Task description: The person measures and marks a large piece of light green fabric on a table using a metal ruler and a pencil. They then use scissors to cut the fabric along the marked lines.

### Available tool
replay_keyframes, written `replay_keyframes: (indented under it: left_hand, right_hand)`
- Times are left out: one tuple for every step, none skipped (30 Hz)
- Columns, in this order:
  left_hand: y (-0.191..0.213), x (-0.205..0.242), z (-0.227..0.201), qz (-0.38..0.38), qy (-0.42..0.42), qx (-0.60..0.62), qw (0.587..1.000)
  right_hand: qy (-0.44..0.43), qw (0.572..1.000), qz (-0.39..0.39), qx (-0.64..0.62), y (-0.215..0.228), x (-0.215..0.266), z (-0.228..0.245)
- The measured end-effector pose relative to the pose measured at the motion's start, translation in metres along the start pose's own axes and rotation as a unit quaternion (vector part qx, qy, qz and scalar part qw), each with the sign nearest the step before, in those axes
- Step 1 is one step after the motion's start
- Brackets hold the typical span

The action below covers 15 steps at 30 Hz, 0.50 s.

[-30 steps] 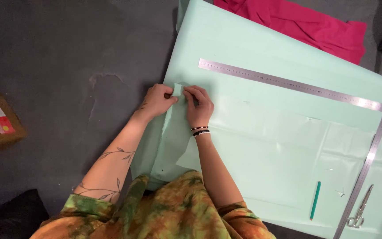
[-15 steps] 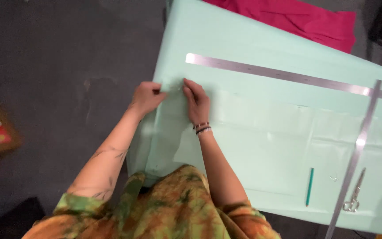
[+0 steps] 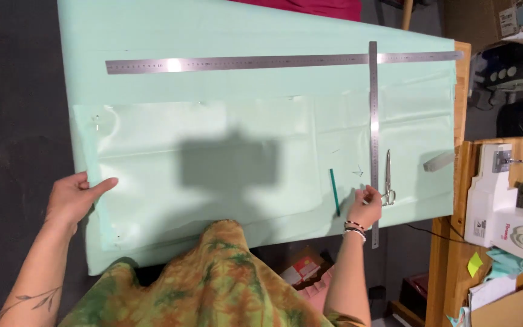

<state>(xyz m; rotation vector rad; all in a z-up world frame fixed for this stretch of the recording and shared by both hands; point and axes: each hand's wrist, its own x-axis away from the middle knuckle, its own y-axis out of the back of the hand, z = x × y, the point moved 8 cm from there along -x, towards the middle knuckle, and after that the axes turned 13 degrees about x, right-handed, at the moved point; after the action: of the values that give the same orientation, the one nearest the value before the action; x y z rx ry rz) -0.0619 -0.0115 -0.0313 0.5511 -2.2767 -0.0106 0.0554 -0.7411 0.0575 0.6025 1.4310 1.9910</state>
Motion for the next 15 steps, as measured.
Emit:
replay_keyframes:
  left_hand:
    - [0.010, -0.001, 0.009, -0.057, 0.001, -0.008, 0.998]
    - [0.021, -0.001, 0.019, -0.115, 0.002, -0.016, 0.993]
    - [0.020, -0.006, 0.030, -0.121, 0.004, -0.016, 0.992]
    - [0.023, -0.011, 0.039, -0.148, -0.011, -0.007, 0.989]
    - [0.029, -0.017, 0.047, -0.175, -0.028, 0.001, 0.984]
    - [0.028, -0.009, 0.042, -0.184, -0.027, 0.000, 0.983]
    - [0.026, -0.004, 0.038, -0.193, -0.001, 0.007, 0.981]
    - [0.024, 0.001, 0.034, -0.202, 0.025, 0.013, 0.979]
    - [0.023, 0.002, 0.033, -0.205, 0.023, 0.015, 0.978]
    - [0.024, 0.004, 0.035, -0.212, 0.035, 0.033, 0.976]
    - [0.022, 0.004, 0.037, -0.217, 0.046, 0.052, 0.974]
    - [0.019, 0.009, 0.029, -0.218, 0.044, 0.055, 0.973]
    - [0.016, 0.015, 0.023, -0.219, 0.051, 0.057, 0.973]
    - [0.014, 0.021, 0.018, -0.220, 0.058, 0.059, 0.972]
    - [0.016, 0.012, 0.029, -0.226, 0.060, 0.062, 0.970]
  right_hand:
    - [0.026, 1.000, 0.007, 0.008, -0.002, -0.013, -0.008]
    - [0.051, 0.998, 0.014, 0.016, -0.004, -0.025, -0.017]
    - [0.055, 0.998, 0.020, 0.015, -0.008, -0.037, -0.016]
    - [0.038, 0.998, 0.048, 0.017, -0.015, -0.049, -0.019]
    - [0.022, 0.997, 0.077, 0.017, -0.026, -0.060, -0.018]
    - [0.026, 0.996, 0.085, 0.015, -0.031, -0.064, -0.019]
    - [0.018, 0.996, 0.081, 0.020, -0.035, -0.069, -0.020]
    - [0.011, 0.997, 0.078, 0.025, -0.040, -0.075, -0.019]
    - [0.013, 0.997, 0.079, 0.022, -0.043, -0.078, -0.021]
    - [0.020, 0.996, 0.083, 0.036, -0.046, -0.081, -0.021]
    - [0.026, 0.995, 0.085, 0.050, -0.048, -0.086, -0.022]
    - [0.029, 0.995, 0.084, 0.048, -0.044, -0.084, -0.013]
    - [0.097, 0.992, 0.061, 0.059, -0.037, -0.081, 0.007]
    - [0.165, 0.983, 0.038, 0.069, -0.031, -0.076, 0.027]
    - [0.170, 0.982, 0.041, 0.068, -0.030, -0.073, 0.047]
